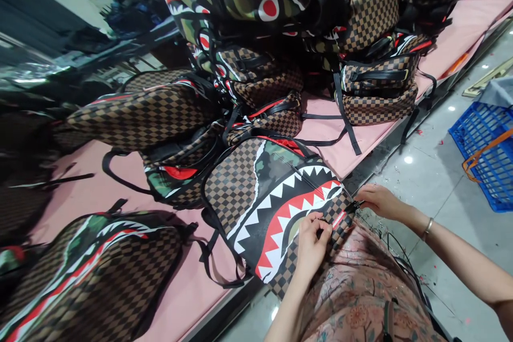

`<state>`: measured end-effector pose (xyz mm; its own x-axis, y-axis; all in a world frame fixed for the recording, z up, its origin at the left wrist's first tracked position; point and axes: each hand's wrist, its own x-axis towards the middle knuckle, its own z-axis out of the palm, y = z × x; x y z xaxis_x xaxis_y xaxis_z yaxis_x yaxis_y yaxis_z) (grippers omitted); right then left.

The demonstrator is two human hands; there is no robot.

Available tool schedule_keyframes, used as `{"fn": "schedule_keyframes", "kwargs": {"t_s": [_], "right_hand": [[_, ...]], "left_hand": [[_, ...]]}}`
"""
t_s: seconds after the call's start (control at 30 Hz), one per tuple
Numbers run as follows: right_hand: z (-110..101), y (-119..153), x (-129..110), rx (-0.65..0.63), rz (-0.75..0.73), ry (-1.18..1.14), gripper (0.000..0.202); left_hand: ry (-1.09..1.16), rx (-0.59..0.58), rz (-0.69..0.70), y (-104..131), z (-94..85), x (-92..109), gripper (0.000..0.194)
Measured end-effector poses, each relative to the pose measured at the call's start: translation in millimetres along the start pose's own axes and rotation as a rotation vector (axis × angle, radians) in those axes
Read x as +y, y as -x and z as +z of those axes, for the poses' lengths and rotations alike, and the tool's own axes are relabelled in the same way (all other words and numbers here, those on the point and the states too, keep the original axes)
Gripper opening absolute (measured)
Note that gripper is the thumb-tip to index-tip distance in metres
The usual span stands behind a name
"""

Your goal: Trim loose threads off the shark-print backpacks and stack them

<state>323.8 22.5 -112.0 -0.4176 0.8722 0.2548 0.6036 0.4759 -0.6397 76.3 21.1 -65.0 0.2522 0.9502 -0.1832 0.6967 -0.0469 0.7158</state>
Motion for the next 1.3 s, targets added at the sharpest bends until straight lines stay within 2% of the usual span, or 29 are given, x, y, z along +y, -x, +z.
{"fn": "schedule_keyframes", "kwargs": {"t_s": [0.13,0.47,0.8,1.13,1.3], "right_hand": [[-5,-11,5,-0.05,-0.072,-0.011,0.015],[-12,-20,0,-0.111,-0.103,-0.053,0.015],[0,-15,8,-0.041,-0.105,-0.158,0.015],[-15,-26,-2,-0.186,-0.073,-0.137,0.017],[-15,-29,-2,-0.196,-0.095,-0.117,0.016]], "left_hand": [[0.054,-0.037,-0.026,-1,-3.3,-2,0.012],[0.092,-0.068,-0.043,-5,-4.5,-4,0.013],[0.103,-0.081,-0.033,-4,-6.7,-4,0.013],[0.08,-0.077,-0.039,-4,-8.0,0,0.012],[0.07,-0.094,-0.053,-4,-8.5,1,0.013]]}}
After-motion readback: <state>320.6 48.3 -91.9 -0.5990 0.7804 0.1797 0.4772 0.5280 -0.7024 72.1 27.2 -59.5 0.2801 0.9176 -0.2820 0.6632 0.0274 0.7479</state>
